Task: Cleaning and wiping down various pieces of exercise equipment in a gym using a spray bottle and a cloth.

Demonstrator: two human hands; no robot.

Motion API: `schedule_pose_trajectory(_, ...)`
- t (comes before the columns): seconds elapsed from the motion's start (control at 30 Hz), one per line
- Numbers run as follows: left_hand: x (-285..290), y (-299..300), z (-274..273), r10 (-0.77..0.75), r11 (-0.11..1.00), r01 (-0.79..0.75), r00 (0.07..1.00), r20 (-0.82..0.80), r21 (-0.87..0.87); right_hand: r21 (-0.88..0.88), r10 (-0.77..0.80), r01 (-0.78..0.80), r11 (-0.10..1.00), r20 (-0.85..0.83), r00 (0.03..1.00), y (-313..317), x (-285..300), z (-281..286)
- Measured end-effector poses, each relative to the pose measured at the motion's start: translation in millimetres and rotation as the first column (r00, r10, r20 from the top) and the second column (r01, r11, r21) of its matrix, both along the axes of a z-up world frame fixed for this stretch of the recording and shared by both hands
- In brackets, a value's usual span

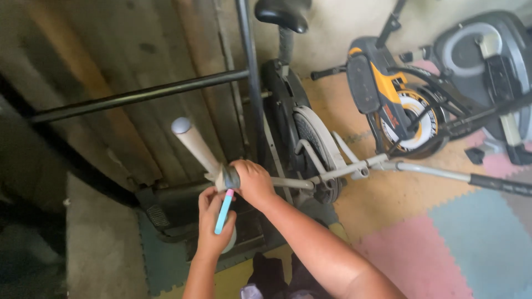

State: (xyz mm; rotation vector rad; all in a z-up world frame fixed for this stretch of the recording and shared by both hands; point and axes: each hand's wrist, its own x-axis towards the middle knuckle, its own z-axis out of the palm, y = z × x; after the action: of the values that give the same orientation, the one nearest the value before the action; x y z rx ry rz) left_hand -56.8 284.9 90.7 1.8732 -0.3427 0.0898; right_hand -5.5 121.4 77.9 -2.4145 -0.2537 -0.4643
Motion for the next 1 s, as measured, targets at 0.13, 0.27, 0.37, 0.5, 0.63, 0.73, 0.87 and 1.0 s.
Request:
schedule_pose_trajectory(0.13,5,-16,-9,-0.095,0.995,0.093,0.995,-0.031,-0.041,-0.180,-0.137,0.143,0.973,0.044,0.990,-40,-20,-45)
schedule_pose_trajectory(0.27,7,-36,-14,-0.134,0.988,0.130,0.990,0.039,0.088,-0.166,-0.219,0.212,0.963,-0.028,0.975,-90,-38,-68)
schedule_pose_trajectory(0.37,2,-52,-17,-0.192,0.973,0.192,0.981,-0.016,0.131,-0.122,-0.260,0.247,0.961,-0.114,0.959,-125,-55,-82)
schedule_pose_trajectory(0.5,-5,-70,-29,-0.283,0.946,0.285,0.959,-0.036,0.155,-0.002,-0.195,0.199,0.980,-0.203,0.959,-161,-71,-91)
schedule_pose_trajectory(0.63,-12,-86,-37,-0.373,0.918,0.370,0.928,-0.009,0.144,0.160,-0.183,0.242,0.957,-0.312,0.932,-185,-90,-113)
schedule_pose_trajectory(0.73,-18,-101,-37,-0.385,0.879,0.459,0.843,-0.375,0.130,0.304,-0.280,0.513,0.803,-0.567,0.774,-202,-119,-141)
schedule_pose_trajectory(0.87,-29,-118,-61,-0.465,0.841,0.524,0.828,-0.313,0.135,0.614,-0.044,0.782,0.102,-0.783,0.621,-206,-173,-192)
schedule_pose_trajectory(1.0,-33,-135,-83,-0.515,0.792,0.577,0.807,-0.289,0.200,0.420,0.406,0.844,-0.332,-0.744,0.530,-204,-196,-258)
